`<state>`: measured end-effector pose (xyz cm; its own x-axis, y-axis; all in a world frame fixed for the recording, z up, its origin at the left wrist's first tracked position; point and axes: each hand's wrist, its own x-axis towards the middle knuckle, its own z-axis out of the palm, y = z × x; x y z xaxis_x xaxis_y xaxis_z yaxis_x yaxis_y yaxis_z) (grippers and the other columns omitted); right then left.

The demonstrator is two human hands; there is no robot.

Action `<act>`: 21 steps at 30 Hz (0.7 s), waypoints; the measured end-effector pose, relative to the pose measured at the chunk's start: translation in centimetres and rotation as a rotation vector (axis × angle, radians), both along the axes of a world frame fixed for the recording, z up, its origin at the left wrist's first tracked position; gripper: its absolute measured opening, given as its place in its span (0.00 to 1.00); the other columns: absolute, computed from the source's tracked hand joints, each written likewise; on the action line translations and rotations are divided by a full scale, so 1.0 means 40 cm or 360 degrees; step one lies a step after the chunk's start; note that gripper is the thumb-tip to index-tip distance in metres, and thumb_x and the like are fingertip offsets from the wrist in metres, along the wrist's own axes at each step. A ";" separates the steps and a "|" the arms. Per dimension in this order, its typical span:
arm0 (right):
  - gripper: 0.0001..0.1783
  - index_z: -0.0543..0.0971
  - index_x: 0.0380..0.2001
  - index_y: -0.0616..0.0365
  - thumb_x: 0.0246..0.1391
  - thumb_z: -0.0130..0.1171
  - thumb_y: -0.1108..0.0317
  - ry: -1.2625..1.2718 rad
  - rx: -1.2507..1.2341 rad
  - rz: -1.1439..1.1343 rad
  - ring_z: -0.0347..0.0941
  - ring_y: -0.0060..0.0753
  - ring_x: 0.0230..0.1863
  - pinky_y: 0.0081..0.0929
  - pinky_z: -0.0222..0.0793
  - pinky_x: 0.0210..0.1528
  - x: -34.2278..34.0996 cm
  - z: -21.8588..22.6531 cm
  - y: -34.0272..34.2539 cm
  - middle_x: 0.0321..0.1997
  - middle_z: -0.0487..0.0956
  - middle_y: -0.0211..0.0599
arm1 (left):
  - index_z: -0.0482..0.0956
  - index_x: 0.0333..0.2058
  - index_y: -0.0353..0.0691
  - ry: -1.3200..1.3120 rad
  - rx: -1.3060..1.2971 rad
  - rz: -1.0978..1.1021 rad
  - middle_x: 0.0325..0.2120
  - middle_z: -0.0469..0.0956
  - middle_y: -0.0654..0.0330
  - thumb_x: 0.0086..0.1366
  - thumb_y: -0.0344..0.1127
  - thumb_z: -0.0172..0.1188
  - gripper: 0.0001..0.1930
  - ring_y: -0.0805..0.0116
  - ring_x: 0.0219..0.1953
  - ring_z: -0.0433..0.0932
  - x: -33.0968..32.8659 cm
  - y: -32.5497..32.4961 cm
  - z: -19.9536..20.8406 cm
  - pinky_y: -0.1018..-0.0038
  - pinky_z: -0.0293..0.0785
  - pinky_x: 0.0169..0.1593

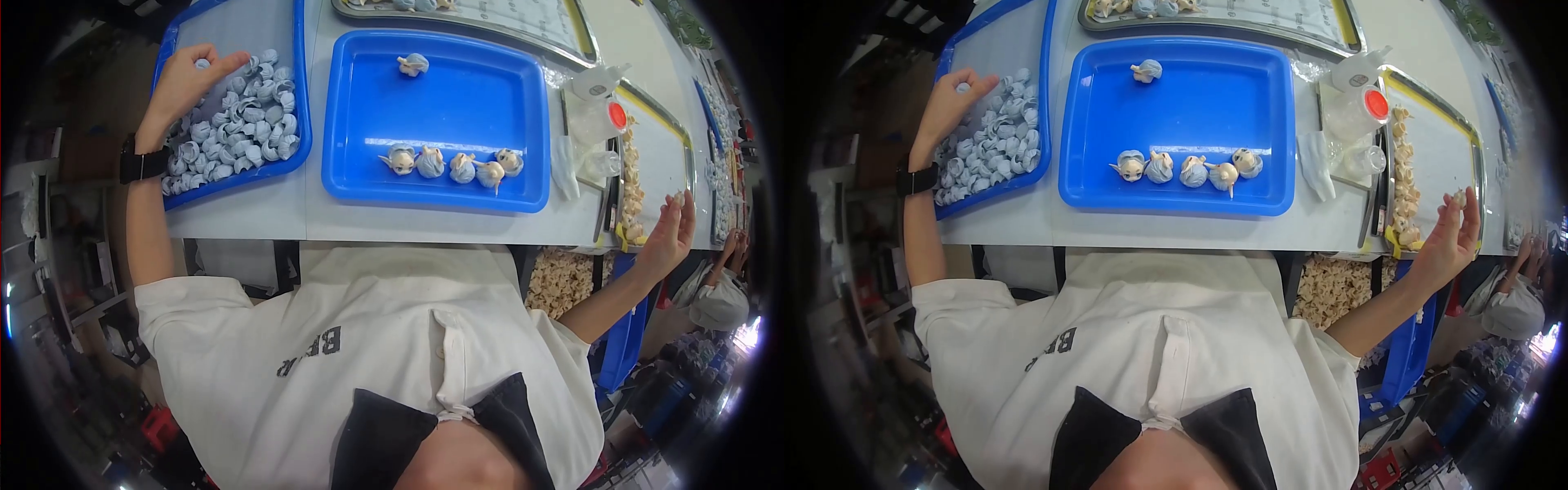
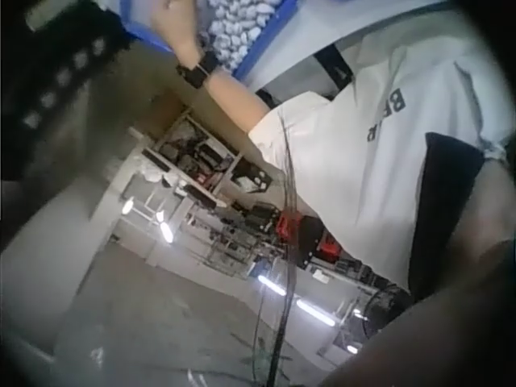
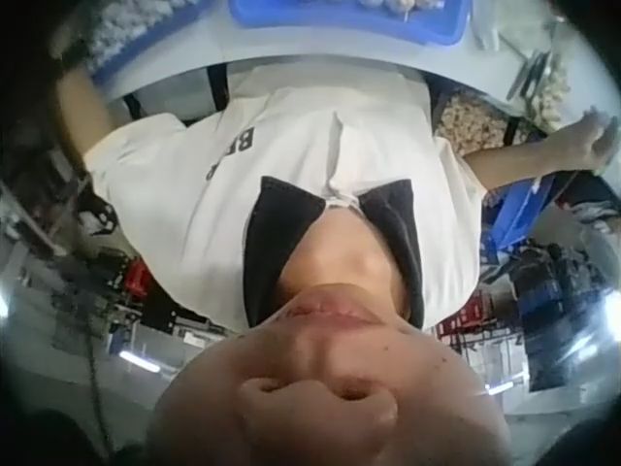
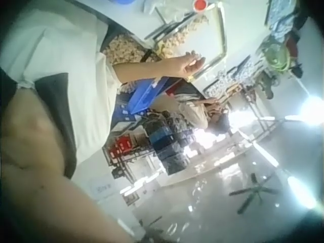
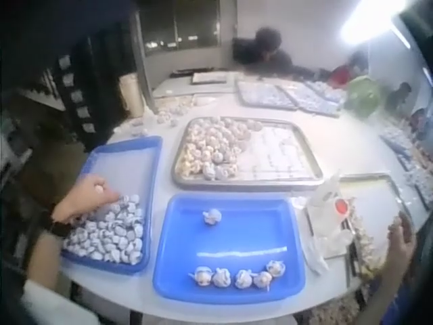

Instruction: The person assembles small plastic figurines by hand, securing the assembly parts with glue from a bottle.

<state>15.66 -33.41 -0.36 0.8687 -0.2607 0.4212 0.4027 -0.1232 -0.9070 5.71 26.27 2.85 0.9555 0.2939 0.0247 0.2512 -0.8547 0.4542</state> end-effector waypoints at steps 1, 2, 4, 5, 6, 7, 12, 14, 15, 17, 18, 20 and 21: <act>0.18 0.67 0.47 0.69 0.51 0.51 0.77 0.0005 0.0004 0.0015 0.70 0.28 0.40 0.18 0.65 0.41 0.001 0.002 0.005 0.42 0.71 0.39 | 0.64 0.12 0.40 0.0013 0.0090 -0.0071 0.10 0.61 0.70 0.51 0.56 0.58 0.25 0.82 0.15 0.59 -0.008 -0.013 0.002 0.83 0.54 0.21; 0.18 0.66 0.47 0.70 0.51 0.50 0.77 -0.0020 0.0096 0.0092 0.70 0.31 0.42 0.20 0.65 0.44 0.000 0.004 0.011 0.42 0.71 0.41 | 0.64 0.12 0.40 0.0028 0.0181 -0.0139 0.10 0.61 0.70 0.51 0.56 0.58 0.25 0.82 0.14 0.58 -0.018 -0.021 0.007 0.83 0.54 0.20; 0.19 0.65 0.47 0.70 0.51 0.49 0.78 -0.0043 0.0169 0.0147 0.69 0.34 0.43 0.22 0.65 0.47 -0.011 -0.001 0.010 0.43 0.70 0.43 | 0.64 0.12 0.40 -0.0076 0.0089 -0.0117 0.10 0.61 0.70 0.51 0.56 0.58 0.25 0.83 0.14 0.58 0.007 0.000 -0.017 0.84 0.53 0.19; 0.18 0.65 0.47 0.70 0.51 0.49 0.78 -0.0073 0.0193 0.0144 0.69 0.37 0.44 0.24 0.64 0.49 -0.012 -0.006 -0.001 0.43 0.70 0.44 | 0.65 0.13 0.41 -0.0183 0.0006 -0.0091 0.10 0.61 0.71 0.51 0.56 0.57 0.25 0.84 0.13 0.58 0.015 0.008 -0.026 0.85 0.53 0.18; 0.18 0.65 0.47 0.70 0.51 0.48 0.78 -0.0097 0.0221 0.0128 0.69 0.39 0.46 0.26 0.64 0.51 -0.018 -0.011 -0.012 0.43 0.71 0.45 | 0.65 0.13 0.41 -0.0172 0.0004 -0.0103 0.10 0.61 0.71 0.51 0.56 0.57 0.25 0.84 0.13 0.58 0.022 0.000 -0.019 0.85 0.53 0.18; 0.17 0.65 0.47 0.70 0.52 0.47 0.78 -0.0096 0.0241 0.0089 0.69 0.38 0.44 0.25 0.63 0.50 -0.018 -0.005 -0.012 0.42 0.71 0.46 | 0.65 0.13 0.41 -0.0300 -0.0160 0.0090 0.10 0.61 0.72 0.52 0.55 0.57 0.24 0.85 0.13 0.58 0.008 -0.017 0.009 0.86 0.52 0.18; 0.18 0.64 0.47 0.70 0.52 0.47 0.78 -0.0131 0.0428 0.0227 0.69 0.33 0.41 0.22 0.64 0.46 -0.059 0.031 -0.033 0.42 0.72 0.45 | 0.65 0.15 0.46 -0.0453 -0.0580 0.0161 0.12 0.60 0.75 0.56 0.47 0.56 0.18 0.88 0.13 0.56 -0.024 -0.025 0.070 0.89 0.49 0.15; 0.18 0.65 0.47 0.71 0.50 0.47 0.78 -0.0277 0.0531 0.0527 0.69 0.34 0.40 0.24 0.64 0.46 -0.095 0.058 0.046 0.43 0.71 0.47 | 0.65 0.14 0.45 -0.0483 -0.0614 0.0150 0.12 0.61 0.75 0.54 0.47 0.58 0.18 0.88 0.12 0.57 -0.008 -0.054 0.052 0.88 0.50 0.15; 0.18 0.65 0.47 0.71 0.50 0.47 0.78 -0.0285 0.0540 0.0526 0.69 0.34 0.40 0.24 0.64 0.46 -0.103 0.057 0.083 0.43 0.71 0.47 | 0.66 0.14 0.44 -0.0517 -0.0647 0.0147 0.11 0.61 0.74 0.53 0.46 0.60 0.18 0.88 0.12 0.57 -0.002 -0.062 0.042 0.87 0.51 0.15; 0.18 0.66 0.45 0.70 0.48 0.49 0.79 -0.0220 0.0333 0.0597 0.69 0.34 0.38 0.25 0.65 0.43 -0.119 0.059 0.149 0.44 0.68 0.49 | 0.65 0.13 0.45 -0.0450 -0.0721 0.0151 0.11 0.61 0.74 0.52 0.45 0.60 0.17 0.87 0.12 0.57 0.007 -0.057 0.026 0.87 0.51 0.15; 0.18 0.66 0.45 0.70 0.48 0.49 0.79 -0.0227 0.0336 0.0588 0.69 0.34 0.38 0.25 0.65 0.43 -0.121 0.059 0.172 0.44 0.68 0.49 | 0.65 0.13 0.45 -0.0378 -0.0798 0.0183 0.11 0.61 0.74 0.52 0.43 0.61 0.17 0.87 0.12 0.57 0.005 -0.055 0.021 0.87 0.52 0.15; 0.17 0.67 0.43 0.67 0.45 0.49 0.80 -0.0239 0.0289 0.0983 0.68 0.34 0.36 0.26 0.65 0.39 -0.122 0.061 0.210 0.44 0.66 0.50 | 0.64 0.13 0.45 -0.0306 -0.0823 0.0220 0.11 0.61 0.74 0.52 0.43 0.60 0.17 0.86 0.12 0.57 0.003 -0.053 0.025 0.87 0.52 0.15; 0.16 0.68 0.40 0.65 0.44 0.51 0.78 -0.0186 0.0233 0.0920 0.68 0.34 0.34 0.25 0.65 0.36 -0.126 0.065 0.225 0.43 0.64 0.49 | 0.64 0.13 0.45 -0.0305 -0.0893 0.0240 0.12 0.61 0.73 0.52 0.43 0.60 0.17 0.86 0.12 0.57 -0.001 -0.050 0.027 0.87 0.53 0.15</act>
<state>10.63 -24.43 2.25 0.8371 0.1773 0.5175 0.4649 0.2679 -0.8439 5.68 24.28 3.91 0.8961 0.4438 -0.0056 0.2201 -0.4333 0.8740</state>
